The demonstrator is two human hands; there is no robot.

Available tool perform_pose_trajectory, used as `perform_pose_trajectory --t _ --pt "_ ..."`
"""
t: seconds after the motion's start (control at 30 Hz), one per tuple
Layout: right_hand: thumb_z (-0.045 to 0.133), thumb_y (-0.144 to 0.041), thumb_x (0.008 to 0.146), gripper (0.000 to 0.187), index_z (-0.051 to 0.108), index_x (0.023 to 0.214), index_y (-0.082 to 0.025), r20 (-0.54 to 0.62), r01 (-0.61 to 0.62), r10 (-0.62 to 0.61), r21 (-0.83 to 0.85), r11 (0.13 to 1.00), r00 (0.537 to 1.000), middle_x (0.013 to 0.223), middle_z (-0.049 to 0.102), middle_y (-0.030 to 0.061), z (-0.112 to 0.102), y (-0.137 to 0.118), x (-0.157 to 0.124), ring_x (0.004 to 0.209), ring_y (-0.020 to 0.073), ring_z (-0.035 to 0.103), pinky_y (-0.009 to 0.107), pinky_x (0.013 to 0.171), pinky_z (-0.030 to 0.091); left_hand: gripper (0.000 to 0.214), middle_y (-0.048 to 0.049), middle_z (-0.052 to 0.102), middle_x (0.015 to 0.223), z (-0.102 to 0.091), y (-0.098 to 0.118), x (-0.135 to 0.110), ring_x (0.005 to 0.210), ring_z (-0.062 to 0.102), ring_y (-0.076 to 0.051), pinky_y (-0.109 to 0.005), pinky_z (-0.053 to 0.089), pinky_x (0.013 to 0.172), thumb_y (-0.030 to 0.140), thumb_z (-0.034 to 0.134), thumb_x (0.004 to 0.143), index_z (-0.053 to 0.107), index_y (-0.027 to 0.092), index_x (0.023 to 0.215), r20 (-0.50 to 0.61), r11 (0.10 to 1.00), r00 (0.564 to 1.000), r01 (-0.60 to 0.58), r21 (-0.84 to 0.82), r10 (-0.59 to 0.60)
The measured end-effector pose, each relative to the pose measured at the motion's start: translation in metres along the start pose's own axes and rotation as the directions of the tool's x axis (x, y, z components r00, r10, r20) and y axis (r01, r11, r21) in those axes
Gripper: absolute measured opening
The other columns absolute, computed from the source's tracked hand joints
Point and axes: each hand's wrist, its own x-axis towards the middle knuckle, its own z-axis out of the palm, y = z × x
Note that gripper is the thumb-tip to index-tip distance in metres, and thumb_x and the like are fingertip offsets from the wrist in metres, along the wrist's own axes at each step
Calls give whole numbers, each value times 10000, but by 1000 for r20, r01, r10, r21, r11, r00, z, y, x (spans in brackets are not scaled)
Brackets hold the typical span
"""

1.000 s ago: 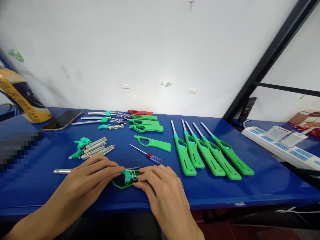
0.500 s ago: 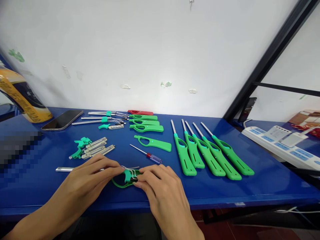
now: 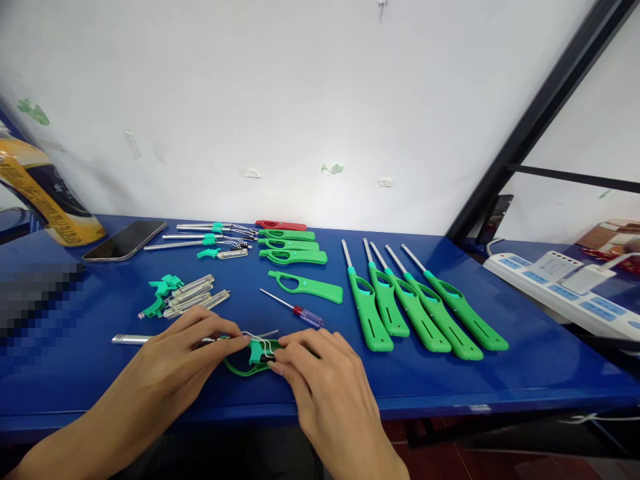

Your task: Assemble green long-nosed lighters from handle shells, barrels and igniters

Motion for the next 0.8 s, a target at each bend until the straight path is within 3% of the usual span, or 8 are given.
perform_pose_trajectory --t 0.33,0.5,0.63,0.8 --pt "676 -174 1044 145 731 1005 -302 58 -8 5 45 999 998 1123 794 -35 -8 0 -2 988 172 753 330 897 570 331 -70 695 1026 -5 17 -2 919 584 -220 -316 586 707 -38 504 1021 697 173 1189 8 999 1000 10 -30 -10" --pt "700 -144 1024 160 729 1010 -301 36 36 -38 71 997 999 1104 803 -54 -11 -1 1 994 139 767 294 894 576 162 -72 693 996 -7 24 -1 913 579 -230 -337 592 714 84 571 1065 703 166 1105 17 997 999 39 -69 -38" --pt "717 -151 1017 150 738 1023 -299 22 54 -55 65 996 998 1108 811 -55 -11 -1 0 1002 129 776 283 904 585 254 -68 694 965 -10 22 -2 846 588 -216 -296 573 635 66 489 1085 713 180 1126 36 1000 999 -11 10 11" --pt "700 -186 1033 131 741 1068 -305 37 56 -58 40 998 998 1130 809 -45 -12 -2 -2 1020 142 775 318 945 592 327 -74 672 928 -6 19 -1 860 585 -217 -301 559 680 76 400 1117 718 147 1078 43 990 997 -71 124 67"
